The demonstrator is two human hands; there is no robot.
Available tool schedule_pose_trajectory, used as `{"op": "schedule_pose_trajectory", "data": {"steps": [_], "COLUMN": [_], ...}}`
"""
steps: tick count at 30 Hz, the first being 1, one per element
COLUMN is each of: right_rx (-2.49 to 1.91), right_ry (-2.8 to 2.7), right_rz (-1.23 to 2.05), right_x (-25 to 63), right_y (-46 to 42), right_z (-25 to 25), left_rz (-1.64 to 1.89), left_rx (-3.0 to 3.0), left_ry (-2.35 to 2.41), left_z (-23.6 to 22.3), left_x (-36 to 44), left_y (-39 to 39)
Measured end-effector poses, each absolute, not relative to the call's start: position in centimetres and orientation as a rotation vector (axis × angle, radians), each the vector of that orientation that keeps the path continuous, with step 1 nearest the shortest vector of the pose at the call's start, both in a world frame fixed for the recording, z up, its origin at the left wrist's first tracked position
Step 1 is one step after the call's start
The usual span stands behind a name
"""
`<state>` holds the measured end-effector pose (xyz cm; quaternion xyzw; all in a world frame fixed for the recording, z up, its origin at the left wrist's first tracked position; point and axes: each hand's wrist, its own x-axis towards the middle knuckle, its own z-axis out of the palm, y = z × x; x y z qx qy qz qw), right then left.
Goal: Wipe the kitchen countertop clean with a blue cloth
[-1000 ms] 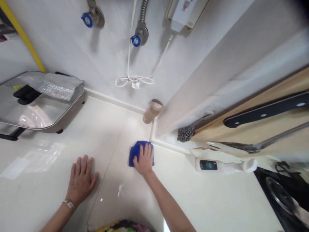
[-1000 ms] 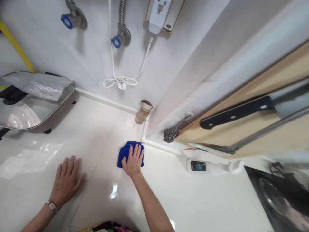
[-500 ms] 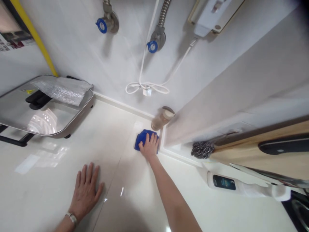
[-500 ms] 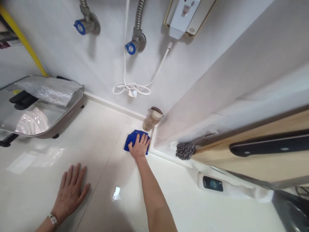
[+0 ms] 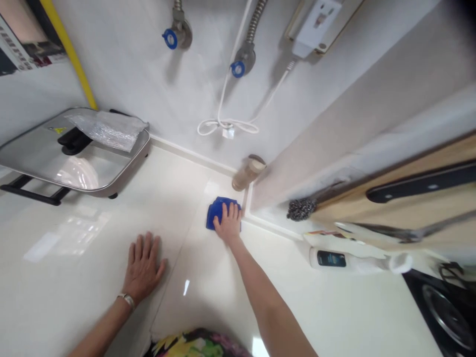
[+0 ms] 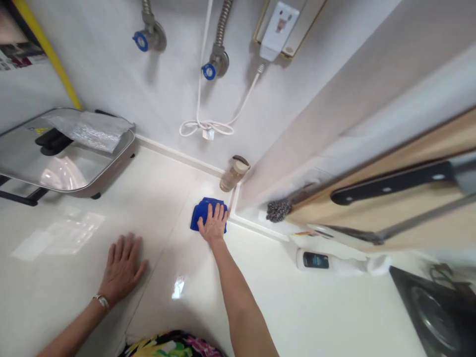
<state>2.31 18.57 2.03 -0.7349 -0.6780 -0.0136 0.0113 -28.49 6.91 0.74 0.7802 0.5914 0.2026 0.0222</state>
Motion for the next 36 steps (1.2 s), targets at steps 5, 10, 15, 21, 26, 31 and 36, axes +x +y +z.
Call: {"op": "schedule_pose_trajectory", "data": {"steps": [5,10,15,21,26,31,36], "right_rx": [-2.154,-2.184,-2.284,-2.459,-2.638,-2.761,-2.791], "right_ry": [-2.171,-2.115,-2.017,-1.840,-1.561,-1.316,-1.382], "right_rz": [-0.032,-0.064,-0.149,-0.186,-0.210,-0.291,-0.302], "right_x": [3.5,7.2,11.6,18.4,22.5,21.0,15.4], "right_y": [11.4,4.5,-3.0,-12.5,-19.0,-21.0,-20.8], "right_z": [2.1,1.8,0.8,-0.6,-1.4,-1.4,-1.0], "left_rz": [0.636,0.660,0.628,0.594,0.635,0.609,0.578], "left_rx": [2.407,2.366,2.345,2.334,2.314,2.293,2.306], "left_ry": [1.841,1.857,1.850,1.846,1.818,1.804,1.802], "left_z": [0.7,0.9,1.4,1.7,1.7,1.8,2.1], "left_x": [-28.3,-28.1,-27.7,-27.4,-27.3,-27.3,-27.1], "left_y": [6.9,7.1,7.0,6.9,6.9,6.9,6.9]}}
